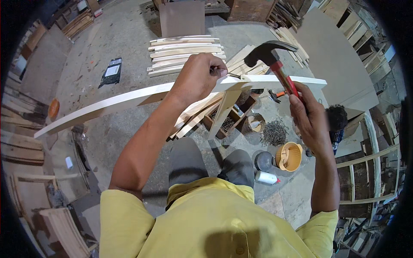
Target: Applying glue to wooden slats and hammering them together to assemble a structure.
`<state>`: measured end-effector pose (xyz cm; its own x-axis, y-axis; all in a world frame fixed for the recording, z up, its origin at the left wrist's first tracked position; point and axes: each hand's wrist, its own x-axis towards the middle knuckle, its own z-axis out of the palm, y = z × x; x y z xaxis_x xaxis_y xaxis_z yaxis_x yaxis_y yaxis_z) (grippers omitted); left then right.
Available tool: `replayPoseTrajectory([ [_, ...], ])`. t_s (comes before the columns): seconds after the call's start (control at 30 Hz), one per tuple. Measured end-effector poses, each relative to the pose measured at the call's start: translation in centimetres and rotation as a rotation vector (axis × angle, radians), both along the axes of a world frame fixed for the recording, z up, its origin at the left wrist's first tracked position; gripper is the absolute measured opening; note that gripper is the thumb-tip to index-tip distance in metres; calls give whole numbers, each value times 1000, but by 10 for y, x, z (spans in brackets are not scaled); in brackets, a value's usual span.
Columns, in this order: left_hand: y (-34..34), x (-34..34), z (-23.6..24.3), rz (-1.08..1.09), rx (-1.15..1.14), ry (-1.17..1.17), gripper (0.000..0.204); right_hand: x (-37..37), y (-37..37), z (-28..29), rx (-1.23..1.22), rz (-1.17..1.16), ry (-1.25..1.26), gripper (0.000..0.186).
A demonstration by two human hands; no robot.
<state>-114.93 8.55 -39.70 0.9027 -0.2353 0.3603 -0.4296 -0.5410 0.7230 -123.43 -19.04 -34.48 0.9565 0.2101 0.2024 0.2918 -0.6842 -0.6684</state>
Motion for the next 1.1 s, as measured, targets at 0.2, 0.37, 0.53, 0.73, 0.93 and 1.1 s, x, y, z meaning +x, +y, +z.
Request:
replayPoseTrajectory([
  [0.2, 0, -2, 1, 1, 6, 18, 14, 6, -16, 0, -156, 109, 27, 34],
  [0.37, 1, 0, 1, -6, 22, 51, 12, 0, -24, 51, 120, -142, -290, 33],
  [0.53, 1, 1, -5, 5, 4, 33, 14, -7, 1, 106, 595, 237, -820, 34],
  [0.73, -1, 0, -1, -9, 31, -33, 12, -6, -8, 20, -322, 155, -24, 43],
  [0.93, -3, -9, 2, 55, 32, -10, 15, -8, -23, 29, 165, -144, -65, 49],
  [1.1, -1, -9, 6, 152, 99, 57, 19, -14, -20, 10, 282, -73, 32, 43],
])
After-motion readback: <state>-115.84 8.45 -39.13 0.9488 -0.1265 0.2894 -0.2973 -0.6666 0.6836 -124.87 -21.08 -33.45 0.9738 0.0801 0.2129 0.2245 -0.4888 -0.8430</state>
